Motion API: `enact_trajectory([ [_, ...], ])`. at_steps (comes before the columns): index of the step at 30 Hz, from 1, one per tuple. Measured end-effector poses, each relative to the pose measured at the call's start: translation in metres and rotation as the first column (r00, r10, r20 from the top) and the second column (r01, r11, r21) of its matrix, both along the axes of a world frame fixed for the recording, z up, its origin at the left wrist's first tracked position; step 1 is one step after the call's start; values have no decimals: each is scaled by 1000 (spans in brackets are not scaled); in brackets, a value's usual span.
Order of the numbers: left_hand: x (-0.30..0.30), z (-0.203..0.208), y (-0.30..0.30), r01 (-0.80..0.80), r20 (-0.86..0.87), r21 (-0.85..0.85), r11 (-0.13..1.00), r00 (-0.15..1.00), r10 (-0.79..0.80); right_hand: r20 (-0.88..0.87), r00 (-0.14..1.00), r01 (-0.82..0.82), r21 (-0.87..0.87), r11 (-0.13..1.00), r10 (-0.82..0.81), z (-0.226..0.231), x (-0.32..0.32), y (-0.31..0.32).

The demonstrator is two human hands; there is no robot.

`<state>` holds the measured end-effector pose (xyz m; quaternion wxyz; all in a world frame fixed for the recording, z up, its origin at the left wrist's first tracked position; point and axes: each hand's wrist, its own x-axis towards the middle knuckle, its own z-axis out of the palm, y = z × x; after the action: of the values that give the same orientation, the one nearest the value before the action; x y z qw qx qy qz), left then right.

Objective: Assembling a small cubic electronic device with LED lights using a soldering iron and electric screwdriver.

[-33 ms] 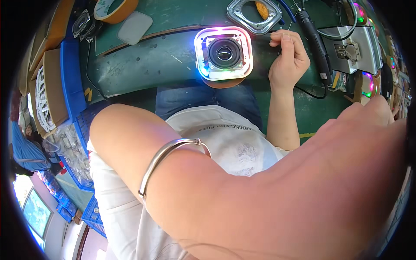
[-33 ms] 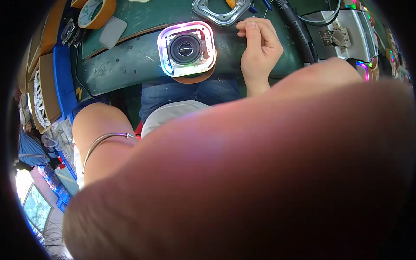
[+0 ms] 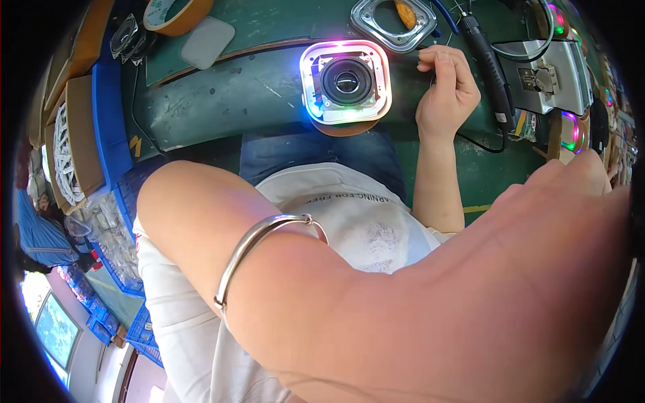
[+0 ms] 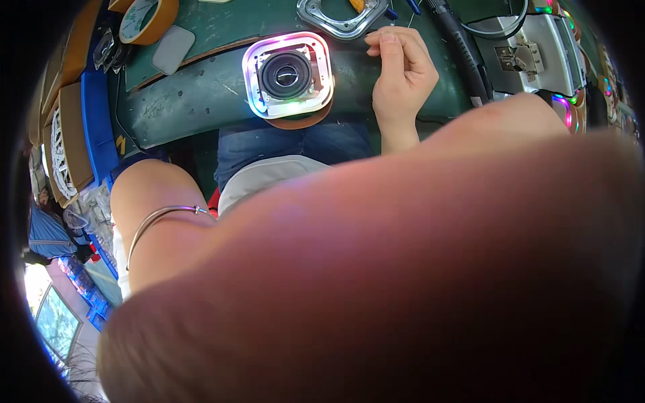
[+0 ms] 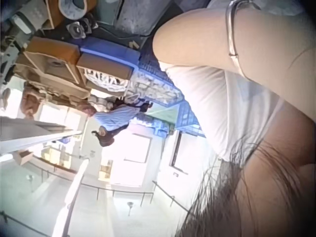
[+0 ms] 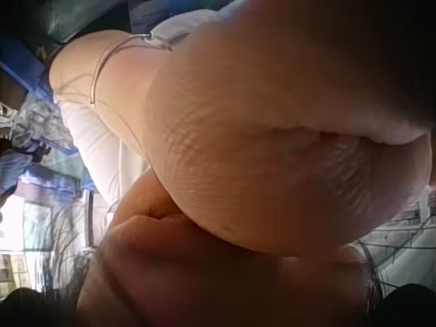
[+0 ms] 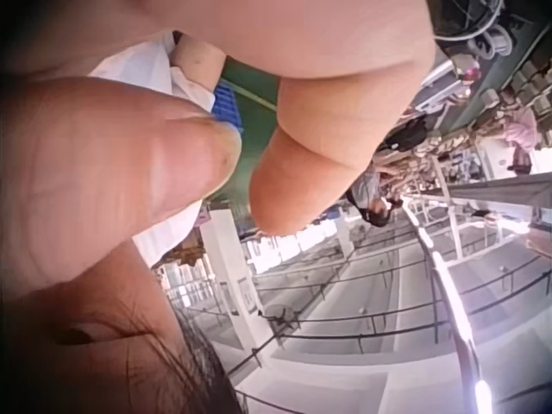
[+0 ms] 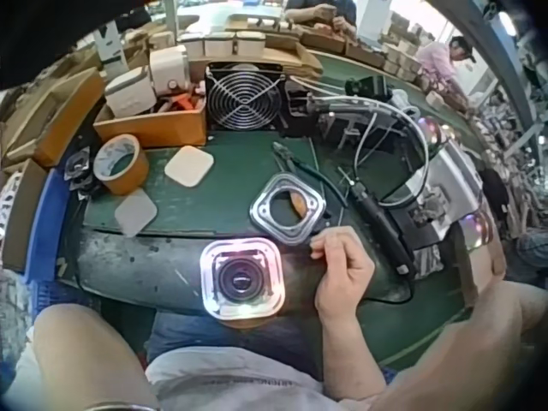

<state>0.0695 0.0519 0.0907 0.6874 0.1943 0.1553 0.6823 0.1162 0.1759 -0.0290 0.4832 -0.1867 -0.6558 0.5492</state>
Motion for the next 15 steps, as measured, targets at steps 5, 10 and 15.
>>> enact_trajectory([
  [5, 8, -1, 5, 55, 102, -8, 998, 993, -54, -27, 1000, -6, -15, 1000, 5, 1, -3, -3],
  [10, 14, 0, 9, 122, 198, -5, 993, 973, -119, -31, 1000, 0, -22, 1000, -1, 0, -1, -2],
  [15, 17, -1, 12, 168, 287, -19, 986, 945, -156, -41, 999, -14, -20, 1000, 13, 2, -3, -1],
])
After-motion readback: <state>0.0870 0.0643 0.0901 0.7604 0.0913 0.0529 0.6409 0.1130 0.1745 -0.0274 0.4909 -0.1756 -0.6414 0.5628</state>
